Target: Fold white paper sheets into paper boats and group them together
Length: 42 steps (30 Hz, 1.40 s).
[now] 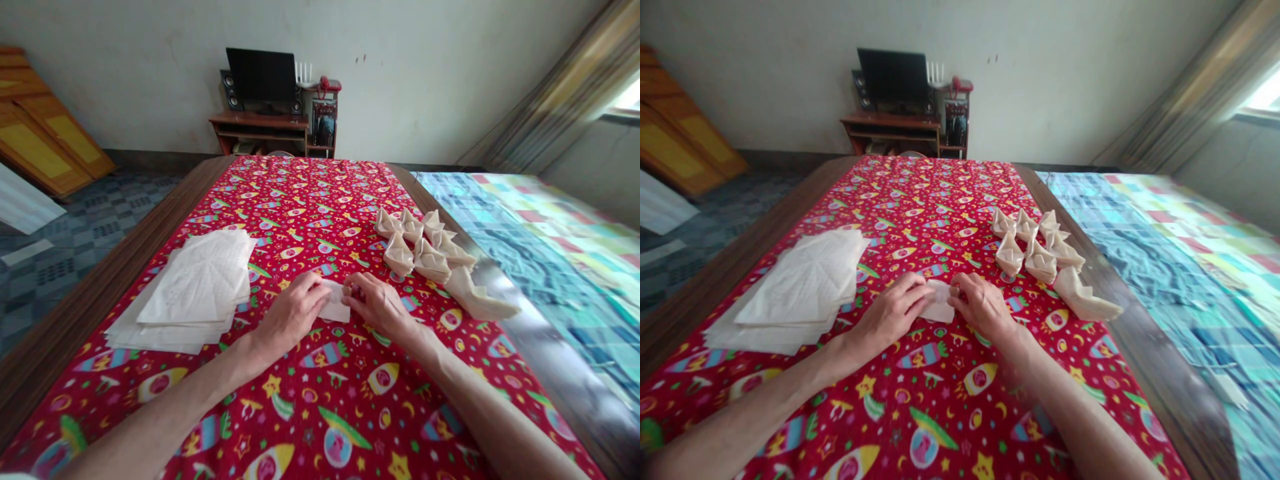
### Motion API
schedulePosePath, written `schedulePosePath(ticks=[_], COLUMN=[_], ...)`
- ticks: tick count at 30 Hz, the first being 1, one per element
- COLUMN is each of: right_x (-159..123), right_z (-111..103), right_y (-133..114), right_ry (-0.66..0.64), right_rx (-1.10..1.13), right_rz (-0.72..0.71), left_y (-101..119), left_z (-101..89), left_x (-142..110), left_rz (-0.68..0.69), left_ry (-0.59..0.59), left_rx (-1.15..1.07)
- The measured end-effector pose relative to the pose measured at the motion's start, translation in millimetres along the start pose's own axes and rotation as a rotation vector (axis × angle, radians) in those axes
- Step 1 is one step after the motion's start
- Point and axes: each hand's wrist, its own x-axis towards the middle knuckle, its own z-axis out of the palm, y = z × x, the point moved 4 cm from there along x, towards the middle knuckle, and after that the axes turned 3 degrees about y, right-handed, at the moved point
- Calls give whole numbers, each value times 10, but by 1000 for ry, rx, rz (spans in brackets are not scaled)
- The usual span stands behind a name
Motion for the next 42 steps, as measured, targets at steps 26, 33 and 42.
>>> schedulePosePath(ticks=[26, 33, 42], right_x=[-286, -274, -262], right_z=[-131, -141, -166], right_y=[-124, -110, -23], right_ry=[-98, -168, 16], right_rx=[34, 49, -47], right_rz=[-289, -314, -293], left_y=[6, 27, 94], left_z=[75, 57, 22], left_x=[-226, -216, -194], left_rz=[-27, -21, 37], left_ry=[-129, -136, -125], left_rx=[-94, -88, 80])
